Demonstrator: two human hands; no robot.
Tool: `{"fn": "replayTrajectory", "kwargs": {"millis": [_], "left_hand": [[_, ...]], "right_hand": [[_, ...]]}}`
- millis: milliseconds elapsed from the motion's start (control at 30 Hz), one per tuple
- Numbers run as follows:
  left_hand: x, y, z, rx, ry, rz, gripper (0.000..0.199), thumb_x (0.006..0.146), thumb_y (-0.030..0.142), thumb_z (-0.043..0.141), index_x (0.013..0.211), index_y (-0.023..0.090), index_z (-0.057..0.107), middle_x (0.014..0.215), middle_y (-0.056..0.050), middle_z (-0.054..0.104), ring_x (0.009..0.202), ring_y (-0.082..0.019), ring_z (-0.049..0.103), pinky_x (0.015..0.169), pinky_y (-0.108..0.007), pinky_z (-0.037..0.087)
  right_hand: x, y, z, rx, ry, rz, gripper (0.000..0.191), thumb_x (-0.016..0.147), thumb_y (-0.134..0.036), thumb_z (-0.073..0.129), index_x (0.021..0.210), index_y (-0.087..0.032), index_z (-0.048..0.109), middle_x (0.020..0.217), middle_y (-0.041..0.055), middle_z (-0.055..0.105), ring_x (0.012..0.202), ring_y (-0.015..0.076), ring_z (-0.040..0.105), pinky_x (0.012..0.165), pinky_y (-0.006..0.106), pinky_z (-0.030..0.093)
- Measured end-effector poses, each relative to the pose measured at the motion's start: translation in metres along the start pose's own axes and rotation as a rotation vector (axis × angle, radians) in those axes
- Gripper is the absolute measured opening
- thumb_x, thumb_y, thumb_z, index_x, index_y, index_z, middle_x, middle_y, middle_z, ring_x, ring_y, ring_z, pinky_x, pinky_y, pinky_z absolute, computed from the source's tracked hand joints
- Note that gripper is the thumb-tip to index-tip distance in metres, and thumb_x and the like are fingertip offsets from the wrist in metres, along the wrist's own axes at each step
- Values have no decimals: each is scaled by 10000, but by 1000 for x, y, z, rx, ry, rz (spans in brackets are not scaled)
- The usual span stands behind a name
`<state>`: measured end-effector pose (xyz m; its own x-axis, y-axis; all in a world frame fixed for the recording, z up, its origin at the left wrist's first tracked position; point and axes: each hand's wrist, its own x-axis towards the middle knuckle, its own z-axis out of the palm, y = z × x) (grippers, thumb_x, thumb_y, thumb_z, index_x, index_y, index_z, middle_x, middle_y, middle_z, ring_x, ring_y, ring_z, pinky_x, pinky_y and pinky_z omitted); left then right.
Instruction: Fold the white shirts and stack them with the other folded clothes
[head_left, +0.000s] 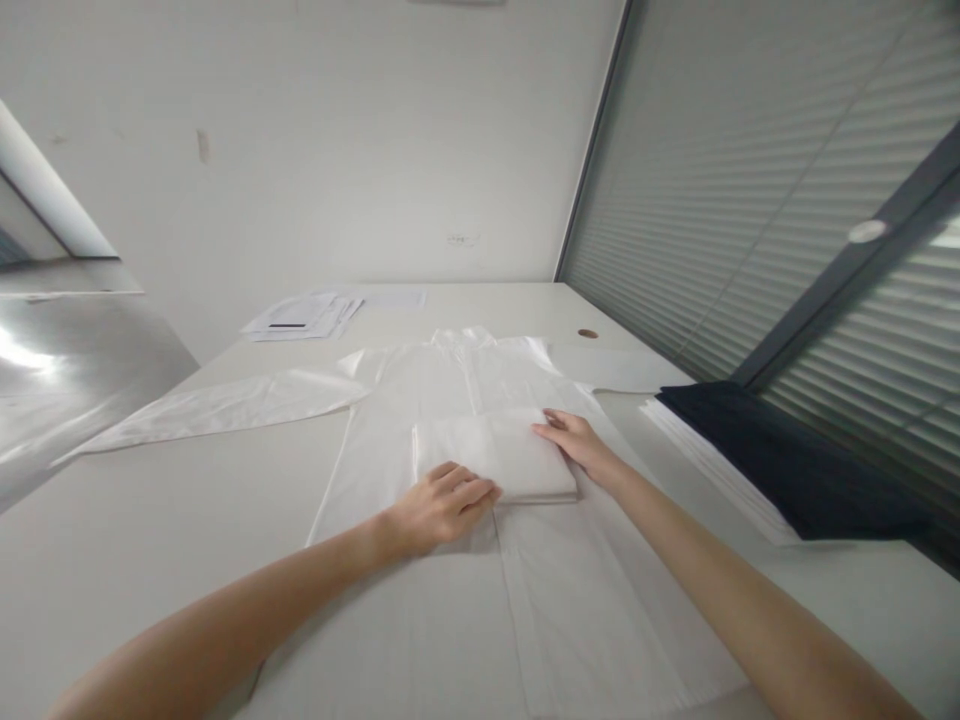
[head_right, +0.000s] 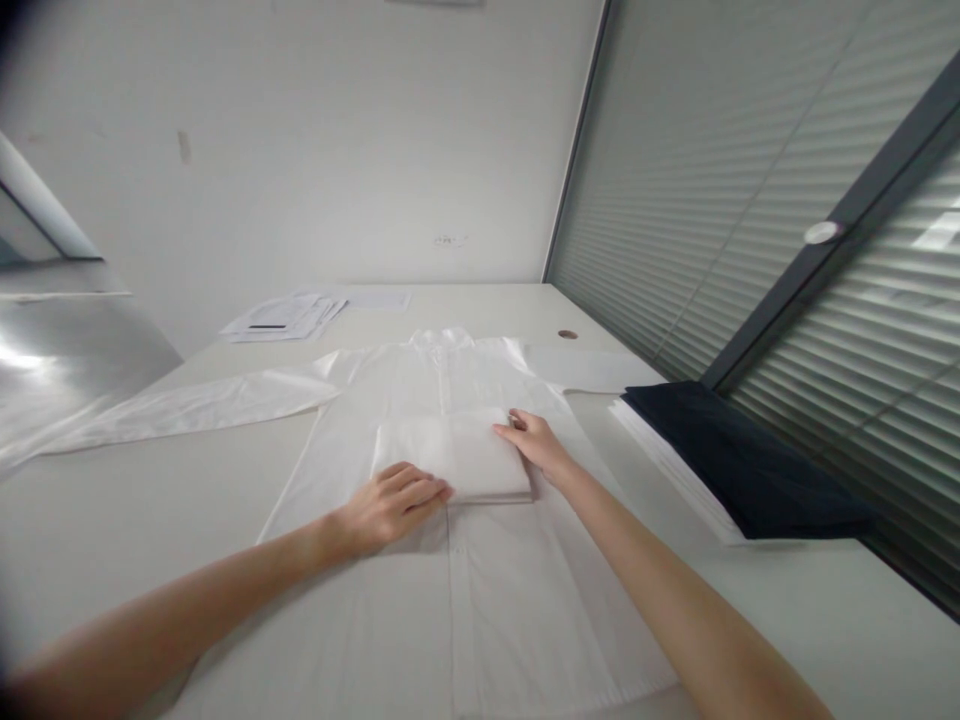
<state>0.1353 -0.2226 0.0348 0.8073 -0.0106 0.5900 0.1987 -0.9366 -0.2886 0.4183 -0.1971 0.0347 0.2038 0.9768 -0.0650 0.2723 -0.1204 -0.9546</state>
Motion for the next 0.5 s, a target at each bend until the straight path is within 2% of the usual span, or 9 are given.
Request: {"fn": "replayTrajectory", "kwargs": {"millis": [133,233,300,367,500], "left_hand": [[-2,-1,-3,-27,37,-13,270,949,93,547,1218,94,573,1017,-101,701,884,-188,649,769,-340,543],[-1,-2,-5,-45,64,-12,266,963,91,521,1224,104,571,999,-95,706,906,-192,652,779,-347,540],[0,-1,-6,-58,60,-1,264,972,89,499,1226,107,571,1000,-92,707,923,-193,653,785,-347,540],[0,-1,-6,-69,49,11,272,970,83,498,1231,99,569,1014,-96,705,941,-198,653,795,-351,537],[-3,-1,-3,-89,16,9,348,939,77,542,1287,86,543,1073,-117,693,1000,-220,639,850,-377,519]], "right_hand": [[-12,-15,-1,353,-234,74,399,723,-397,748,1028,-152,669,1064,136,731,988,283,674,875,379,532],[-21,-25,-4,397,-328,79,461,793,-426,726,1168,-210,567,1196,103,682,1031,245,664,858,348,546],[-25,-28,-5,377,-340,138,502,833,-464,696,1240,-260,482,1280,88,631,1063,230,652,841,347,559],[-27,-29,-5,355,-315,194,500,850,-461,677,1251,-275,444,1279,85,617,1057,220,650,827,342,563],[-30,-32,-7,309,-216,193,466,786,-262,686,1198,-261,467,1124,51,657,930,189,663,782,316,551]]}}
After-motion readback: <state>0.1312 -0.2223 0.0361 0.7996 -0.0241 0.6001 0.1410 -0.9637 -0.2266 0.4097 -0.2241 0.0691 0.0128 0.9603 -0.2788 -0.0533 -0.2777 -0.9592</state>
